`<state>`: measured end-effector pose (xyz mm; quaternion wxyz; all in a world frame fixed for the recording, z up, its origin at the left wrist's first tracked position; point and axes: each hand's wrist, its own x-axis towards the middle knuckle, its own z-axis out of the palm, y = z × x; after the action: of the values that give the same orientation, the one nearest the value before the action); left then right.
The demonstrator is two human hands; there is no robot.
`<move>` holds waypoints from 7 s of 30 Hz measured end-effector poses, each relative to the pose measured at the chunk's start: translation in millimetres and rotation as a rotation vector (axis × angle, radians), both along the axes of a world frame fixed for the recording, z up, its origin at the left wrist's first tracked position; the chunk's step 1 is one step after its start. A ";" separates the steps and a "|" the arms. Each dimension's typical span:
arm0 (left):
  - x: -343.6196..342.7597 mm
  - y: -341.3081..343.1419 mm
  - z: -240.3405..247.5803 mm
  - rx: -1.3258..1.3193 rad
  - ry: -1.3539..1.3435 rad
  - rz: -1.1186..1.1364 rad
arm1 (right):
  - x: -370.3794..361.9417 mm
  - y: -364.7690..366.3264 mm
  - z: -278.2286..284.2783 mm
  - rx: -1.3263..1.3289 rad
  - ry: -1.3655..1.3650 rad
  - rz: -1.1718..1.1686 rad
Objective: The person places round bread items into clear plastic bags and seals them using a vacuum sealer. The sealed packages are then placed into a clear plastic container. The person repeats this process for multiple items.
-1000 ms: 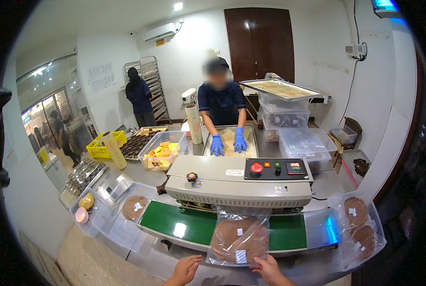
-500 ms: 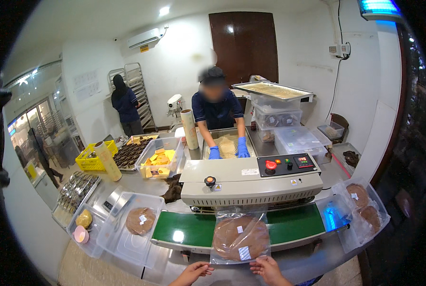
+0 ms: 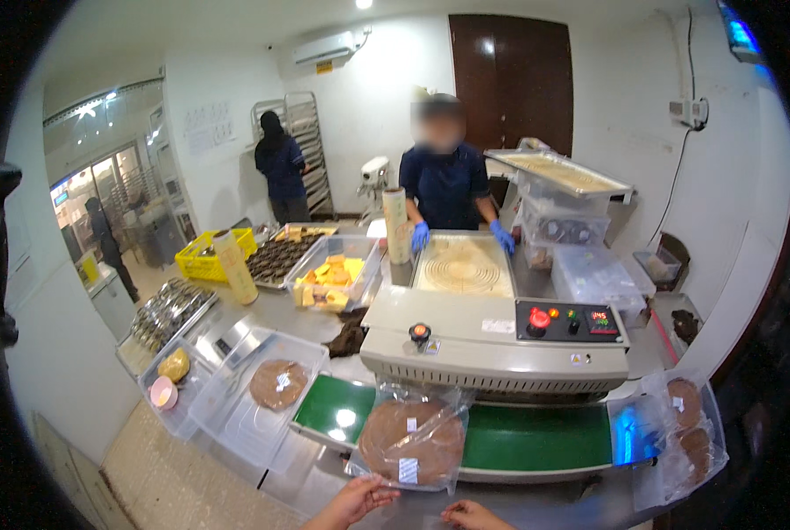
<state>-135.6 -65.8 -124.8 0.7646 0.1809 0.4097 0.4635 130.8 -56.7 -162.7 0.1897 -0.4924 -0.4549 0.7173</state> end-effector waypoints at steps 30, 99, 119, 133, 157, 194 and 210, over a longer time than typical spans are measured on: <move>-164.3 52.6 19.6 -0.072 0.188 0.137 | -156.3 -56.7 -42.4 0.409 -0.782 -0.297; -366.9 225.5 -23.3 0.124 1.917 -0.092 | -172.8 -67.2 -62.4 0.789 -1.359 -0.407; -281.4 199.3 -10.8 0.002 1.902 -0.211 | -169.0 -68.2 -65.5 0.759 -1.314 -0.388; -380.0 178.6 -27.8 -0.287 1.715 -0.006 | -167.9 -65.0 -72.3 0.932 -1.273 -0.443; -403.9 78.7 76.3 0.176 0.929 0.352 | -177.0 -57.5 -36.3 0.738 -1.125 -0.316; -599.8 -68.5 -3.7 0.279 -0.066 0.860 | -486.1 200.1 26.6 0.156 -0.028 -0.722; -601.5 -64.5 -35.1 0.085 0.094 0.911 | -492.4 178.2 -7.2 -0.100 -0.867 -0.624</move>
<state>-737.0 -130.3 -159.9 0.4554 0.0345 0.4621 0.7602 -361.5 121.5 -169.9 0.1647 -0.8638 -0.2888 0.3785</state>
